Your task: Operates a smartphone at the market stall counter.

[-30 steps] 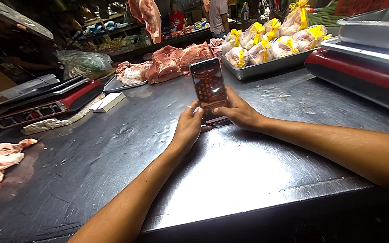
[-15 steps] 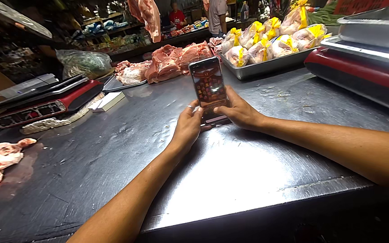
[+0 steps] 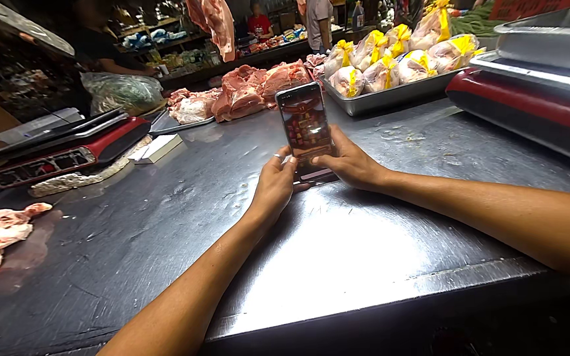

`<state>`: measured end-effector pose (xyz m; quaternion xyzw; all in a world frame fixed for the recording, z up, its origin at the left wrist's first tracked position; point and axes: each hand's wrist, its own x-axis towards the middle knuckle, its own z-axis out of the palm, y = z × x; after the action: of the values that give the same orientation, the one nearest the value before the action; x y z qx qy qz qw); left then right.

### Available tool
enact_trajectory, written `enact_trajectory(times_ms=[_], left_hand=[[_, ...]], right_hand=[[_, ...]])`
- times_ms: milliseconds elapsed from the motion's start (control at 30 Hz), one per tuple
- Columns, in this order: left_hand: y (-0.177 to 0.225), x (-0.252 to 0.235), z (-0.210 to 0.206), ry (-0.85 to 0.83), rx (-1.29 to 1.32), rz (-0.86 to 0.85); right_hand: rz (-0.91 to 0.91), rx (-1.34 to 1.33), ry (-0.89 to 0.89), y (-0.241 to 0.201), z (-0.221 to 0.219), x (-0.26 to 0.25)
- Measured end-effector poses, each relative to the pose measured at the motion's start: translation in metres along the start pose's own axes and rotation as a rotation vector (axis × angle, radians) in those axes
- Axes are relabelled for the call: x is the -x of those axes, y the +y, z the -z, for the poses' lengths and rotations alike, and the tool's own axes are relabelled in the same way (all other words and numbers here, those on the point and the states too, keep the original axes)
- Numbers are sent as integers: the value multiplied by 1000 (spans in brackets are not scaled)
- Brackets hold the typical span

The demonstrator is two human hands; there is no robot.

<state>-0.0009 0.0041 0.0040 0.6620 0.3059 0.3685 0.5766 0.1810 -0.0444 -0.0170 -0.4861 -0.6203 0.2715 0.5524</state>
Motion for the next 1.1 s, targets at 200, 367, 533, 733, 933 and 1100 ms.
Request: enact_trajectory(times_ms=[200, 367, 533, 733, 933, 1100], left_hand=[[0, 0, -1, 9, 4, 0], [1, 1, -2, 11, 1, 2], [1, 3, -1, -2, -25, 8], [-11, 4, 7, -58, -115, -65], [-3, 1, -1, 7, -33, -5], [1, 2, -2, 36, 45, 25]], right_hand=[[-4, 19, 4, -1, 0, 0], [-12, 12, 5, -1, 0, 1], [11, 15, -12, -3, 0, 2], [26, 14, -20, -1, -1, 2], [15, 35, -25, -3, -1, 2], [4, 43, -20, -3, 0, 2]])
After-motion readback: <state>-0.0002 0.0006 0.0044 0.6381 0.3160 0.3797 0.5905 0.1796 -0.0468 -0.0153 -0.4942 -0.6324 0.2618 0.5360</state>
